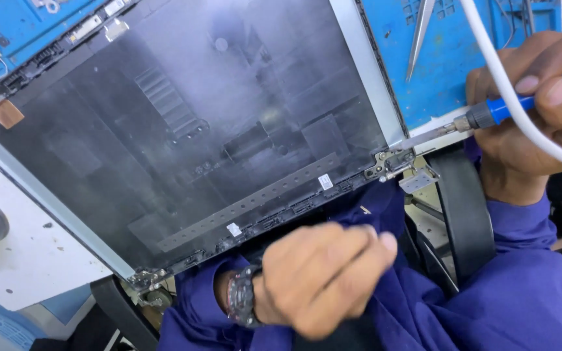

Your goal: The person holds a disassembled display panel against their lap and works on the connector board at its edge with a soldering iron, steadying the panel with the other hand. They briefly pick up a screwdriver and small screws from the workbench before resuming soldering along the panel edge.

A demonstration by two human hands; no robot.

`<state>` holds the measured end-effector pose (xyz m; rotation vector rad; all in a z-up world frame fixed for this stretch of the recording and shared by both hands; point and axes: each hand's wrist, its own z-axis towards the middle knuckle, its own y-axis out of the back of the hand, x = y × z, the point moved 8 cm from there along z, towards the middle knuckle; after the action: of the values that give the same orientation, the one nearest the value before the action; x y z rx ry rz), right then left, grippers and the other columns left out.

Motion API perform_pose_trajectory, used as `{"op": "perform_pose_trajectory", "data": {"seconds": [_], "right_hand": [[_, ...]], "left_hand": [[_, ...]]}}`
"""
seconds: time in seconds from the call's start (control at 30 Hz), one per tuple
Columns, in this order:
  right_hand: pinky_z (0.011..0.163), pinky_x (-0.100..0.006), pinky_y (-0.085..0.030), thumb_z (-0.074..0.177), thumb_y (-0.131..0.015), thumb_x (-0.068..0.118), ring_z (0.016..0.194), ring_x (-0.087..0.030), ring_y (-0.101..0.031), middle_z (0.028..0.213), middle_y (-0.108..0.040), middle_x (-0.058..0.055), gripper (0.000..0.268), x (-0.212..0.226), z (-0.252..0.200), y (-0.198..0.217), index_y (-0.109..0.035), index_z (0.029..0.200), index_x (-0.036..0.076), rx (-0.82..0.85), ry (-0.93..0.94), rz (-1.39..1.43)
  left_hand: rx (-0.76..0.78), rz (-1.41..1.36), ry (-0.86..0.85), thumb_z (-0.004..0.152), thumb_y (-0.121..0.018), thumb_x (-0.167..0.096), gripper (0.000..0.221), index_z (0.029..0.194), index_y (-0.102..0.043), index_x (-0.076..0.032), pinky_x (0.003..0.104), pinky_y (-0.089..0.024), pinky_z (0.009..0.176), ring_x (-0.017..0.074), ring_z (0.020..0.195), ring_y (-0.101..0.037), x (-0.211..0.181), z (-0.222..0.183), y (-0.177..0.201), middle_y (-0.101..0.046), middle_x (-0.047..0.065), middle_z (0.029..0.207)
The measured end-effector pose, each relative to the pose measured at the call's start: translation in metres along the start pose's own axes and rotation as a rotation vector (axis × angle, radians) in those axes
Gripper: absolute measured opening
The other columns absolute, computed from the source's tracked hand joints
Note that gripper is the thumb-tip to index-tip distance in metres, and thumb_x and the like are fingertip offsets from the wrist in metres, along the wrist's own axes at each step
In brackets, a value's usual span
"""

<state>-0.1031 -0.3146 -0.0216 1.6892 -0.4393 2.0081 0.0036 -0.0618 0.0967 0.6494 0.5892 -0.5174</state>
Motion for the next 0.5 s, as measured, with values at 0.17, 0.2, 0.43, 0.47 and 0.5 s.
{"op": "perform_pose_trajectory", "data": {"seconds": [0.17,0.2,0.43,0.47,0.5], "right_hand": [[0.059,-0.035,-0.035,0.113,-0.044,0.038,0.057,-0.019,-0.034,0.088,-0.038,-0.001,0.018,-0.013,-0.009,0.007,-0.042,0.105,0.022,0.017,0.018,0.027],[0.059,-0.035,-0.035,0.113,-0.044,0.038,0.057,-0.019,-0.034,0.088,-0.038,-0.001,0.018,-0.016,-0.010,0.005,-0.042,0.105,0.022,0.021,0.011,0.027],[0.059,-0.037,-0.034,0.119,-0.038,0.041,0.060,-0.019,-0.031,0.087,-0.036,-0.004,0.023,-0.026,-0.018,0.014,-0.043,0.107,0.022,0.072,0.097,-0.016],[0.058,-0.037,-0.032,0.119,-0.035,0.039,0.059,-0.020,-0.030,0.082,-0.033,-0.007,0.025,-0.023,-0.020,0.016,-0.042,0.106,0.019,0.057,0.122,-0.063],[0.058,-0.037,-0.032,0.119,-0.035,0.039,0.059,-0.020,-0.030,0.082,-0.033,-0.007,0.025,-0.025,-0.023,0.016,-0.042,0.106,0.019,0.060,0.118,-0.064]], "left_hand": [[0.149,0.196,0.271,0.107,-0.064,-0.016,0.025,0.120,-0.070,0.004,0.039,-0.057,0.074,0.0269,0.081,-0.065,0.036,0.006,-0.022,-0.067,0.014,0.102],[0.148,0.194,0.278,0.107,-0.064,-0.016,0.025,0.120,-0.070,0.004,0.039,-0.057,0.074,0.0269,0.081,-0.065,0.040,0.004,-0.024,-0.067,0.014,0.102],[0.162,0.356,0.319,0.108,-0.065,-0.025,0.027,0.121,-0.071,-0.002,0.037,-0.045,0.066,0.0233,0.082,-0.061,0.055,-0.008,-0.033,-0.067,0.007,0.101],[0.141,0.355,0.316,0.109,-0.065,-0.022,0.023,0.119,-0.072,-0.003,0.037,-0.045,0.065,0.0235,0.082,-0.061,0.055,-0.008,-0.033,-0.068,0.008,0.099],[0.139,0.353,0.321,0.109,-0.065,-0.022,0.023,0.119,-0.072,-0.003,0.037,-0.045,0.065,0.0235,0.082,-0.061,0.057,-0.009,-0.033,-0.068,0.008,0.099]]}}
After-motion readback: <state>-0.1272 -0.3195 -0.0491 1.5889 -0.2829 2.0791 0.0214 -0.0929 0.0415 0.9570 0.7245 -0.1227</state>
